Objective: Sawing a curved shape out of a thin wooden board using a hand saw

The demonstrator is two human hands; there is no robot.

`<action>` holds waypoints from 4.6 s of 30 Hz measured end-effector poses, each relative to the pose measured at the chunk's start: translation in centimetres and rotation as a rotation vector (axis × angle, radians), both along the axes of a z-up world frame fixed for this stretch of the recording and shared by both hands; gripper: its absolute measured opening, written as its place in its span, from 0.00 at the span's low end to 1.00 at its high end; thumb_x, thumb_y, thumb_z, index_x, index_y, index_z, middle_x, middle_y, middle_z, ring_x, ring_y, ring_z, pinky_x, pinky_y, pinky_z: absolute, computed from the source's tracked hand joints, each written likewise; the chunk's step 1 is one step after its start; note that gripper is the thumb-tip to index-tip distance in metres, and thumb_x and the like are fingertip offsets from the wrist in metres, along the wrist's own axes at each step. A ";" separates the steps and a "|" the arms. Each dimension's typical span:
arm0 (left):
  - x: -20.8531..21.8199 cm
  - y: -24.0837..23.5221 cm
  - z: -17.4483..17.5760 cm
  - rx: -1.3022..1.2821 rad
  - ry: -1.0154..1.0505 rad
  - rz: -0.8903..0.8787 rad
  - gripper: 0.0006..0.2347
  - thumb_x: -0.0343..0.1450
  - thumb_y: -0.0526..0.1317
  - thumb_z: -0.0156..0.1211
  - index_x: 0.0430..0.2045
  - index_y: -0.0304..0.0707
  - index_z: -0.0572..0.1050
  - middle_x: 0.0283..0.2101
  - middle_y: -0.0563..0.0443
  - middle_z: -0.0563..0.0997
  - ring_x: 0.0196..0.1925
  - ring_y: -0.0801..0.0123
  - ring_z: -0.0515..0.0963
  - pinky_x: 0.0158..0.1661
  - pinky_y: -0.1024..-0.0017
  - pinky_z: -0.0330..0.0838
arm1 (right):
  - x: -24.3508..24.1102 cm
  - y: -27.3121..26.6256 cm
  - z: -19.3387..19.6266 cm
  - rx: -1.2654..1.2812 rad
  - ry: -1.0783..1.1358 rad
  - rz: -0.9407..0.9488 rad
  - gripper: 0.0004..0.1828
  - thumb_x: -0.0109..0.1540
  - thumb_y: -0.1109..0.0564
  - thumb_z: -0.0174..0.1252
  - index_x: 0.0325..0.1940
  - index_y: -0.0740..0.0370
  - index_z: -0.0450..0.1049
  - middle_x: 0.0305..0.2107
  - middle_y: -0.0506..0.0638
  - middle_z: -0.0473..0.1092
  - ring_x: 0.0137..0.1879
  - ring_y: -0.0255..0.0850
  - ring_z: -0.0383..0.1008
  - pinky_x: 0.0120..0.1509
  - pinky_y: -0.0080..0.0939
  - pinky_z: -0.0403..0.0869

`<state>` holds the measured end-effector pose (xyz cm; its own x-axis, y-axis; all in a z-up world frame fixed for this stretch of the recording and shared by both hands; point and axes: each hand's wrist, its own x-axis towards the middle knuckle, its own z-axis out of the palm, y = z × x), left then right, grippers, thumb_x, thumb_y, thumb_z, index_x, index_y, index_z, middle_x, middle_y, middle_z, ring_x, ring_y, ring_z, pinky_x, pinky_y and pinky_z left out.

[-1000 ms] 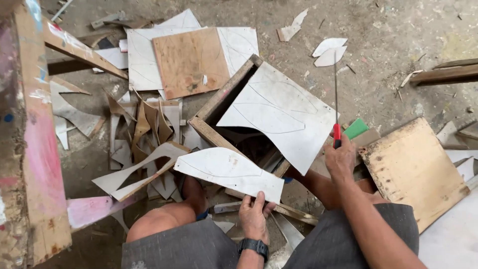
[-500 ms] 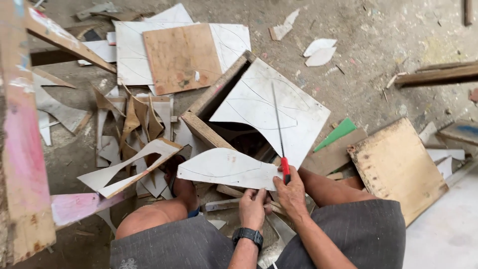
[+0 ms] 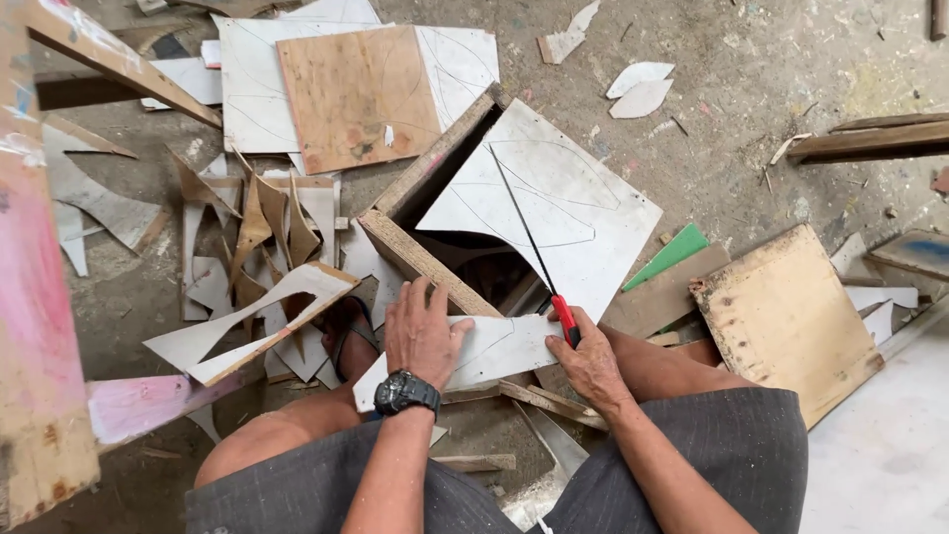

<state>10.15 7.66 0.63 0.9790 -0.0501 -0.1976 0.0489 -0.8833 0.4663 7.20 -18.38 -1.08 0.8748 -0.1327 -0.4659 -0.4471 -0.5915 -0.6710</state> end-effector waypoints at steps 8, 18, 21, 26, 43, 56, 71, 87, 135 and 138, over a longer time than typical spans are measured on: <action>-1.2 0.6 0.7 -0.128 0.166 -0.066 0.26 0.69 0.67 0.54 0.47 0.47 0.76 0.40 0.45 0.79 0.47 0.46 0.83 0.49 0.50 0.74 | 0.8 -1.0 1.3 0.086 -0.029 0.074 0.19 0.59 0.55 0.66 0.55 0.47 0.78 0.33 0.54 0.70 0.37 0.45 0.71 0.43 0.44 0.70; 0.9 -0.1 1.8 -0.249 0.419 0.017 0.19 0.69 0.61 0.55 0.43 0.52 0.81 0.42 0.44 0.84 0.50 0.50 0.83 0.51 0.54 0.75 | -1.7 1.4 8.5 -0.193 -0.018 0.176 0.19 0.65 0.47 0.59 0.59 0.50 0.73 0.37 0.62 0.69 0.42 0.62 0.76 0.49 0.59 0.71; 0.6 -1.8 -1.5 -0.124 0.336 0.052 0.20 0.67 0.59 0.45 0.40 0.48 0.76 0.41 0.48 0.83 0.39 0.42 0.79 0.37 0.46 0.70 | -4.1 2.6 12.3 -0.055 0.215 0.145 0.28 0.67 0.40 0.46 0.70 0.46 0.63 0.22 0.46 0.71 0.18 0.34 0.63 0.23 0.38 0.74; 0.2 -2.1 -2.8 0.026 0.322 0.100 0.32 0.69 0.73 0.43 0.35 0.41 0.78 0.40 0.43 0.82 0.40 0.39 0.79 0.39 0.45 0.71 | -6.5 2.3 13.3 -0.099 0.251 0.146 0.30 0.65 0.39 0.46 0.70 0.46 0.62 0.36 0.47 0.69 0.38 0.42 0.69 0.47 0.43 0.68; 1.5 -3.6 -2.9 0.064 0.375 0.208 0.34 0.65 0.75 0.53 0.20 0.37 0.79 0.28 0.43 0.81 0.32 0.43 0.80 0.32 0.50 0.70 | -9.7 0.8 10.8 -0.049 -0.167 0.345 0.31 0.68 0.55 0.48 0.77 0.56 0.57 0.66 0.56 0.68 0.70 0.47 0.71 0.71 0.42 0.67; 3.1 -3.7 -0.2 0.072 0.577 0.261 0.35 0.62 0.76 0.49 0.32 0.41 0.84 0.40 0.40 0.84 0.44 0.41 0.82 0.40 0.50 0.73 | -9.9 0.8 9.7 -0.113 -0.160 0.427 0.33 0.68 0.58 0.47 0.79 0.53 0.54 0.40 0.49 0.72 0.42 0.44 0.75 0.52 0.41 0.72; 3.6 -3.5 0.7 0.044 0.633 0.258 0.34 0.61 0.74 0.50 0.35 0.43 0.85 0.44 0.38 0.84 0.48 0.40 0.82 0.44 0.50 0.73 | -9.1 1.0 8.6 -0.157 -0.151 0.491 0.34 0.69 0.58 0.46 0.80 0.51 0.52 0.26 0.48 0.64 0.32 0.44 0.67 0.44 0.45 0.71; 3.7 -3.2 1.3 0.044 0.647 0.217 0.33 0.64 0.73 0.45 0.31 0.42 0.84 0.42 0.40 0.84 0.47 0.41 0.81 0.42 0.50 0.72 | -8.8 0.8 9.2 -0.128 -0.272 0.465 0.32 0.68 0.62 0.48 0.78 0.55 0.56 0.28 0.48 0.65 0.33 0.43 0.67 0.46 0.41 0.71; 1.2 -3.8 -2.8 -0.020 0.478 0.229 0.27 0.68 0.69 0.49 0.26 0.47 0.83 0.34 0.44 0.84 0.39 0.40 0.81 0.34 0.46 0.71 | -8.0 0.5 12.6 -0.047 -0.029 0.472 0.30 0.68 0.55 0.45 0.77 0.55 0.57 0.64 0.50 0.72 0.64 0.45 0.78 0.62 0.41 0.71; 1.1 -3.8 -1.9 -0.037 0.463 0.224 0.26 0.70 0.66 0.50 0.20 0.43 0.79 0.28 0.43 0.82 0.32 0.41 0.78 0.30 0.48 0.67 | -6.0 1.9 10.8 -0.034 0.007 0.476 0.31 0.67 0.56 0.44 0.77 0.53 0.57 0.65 0.53 0.71 0.64 0.49 0.75 0.63 0.43 0.69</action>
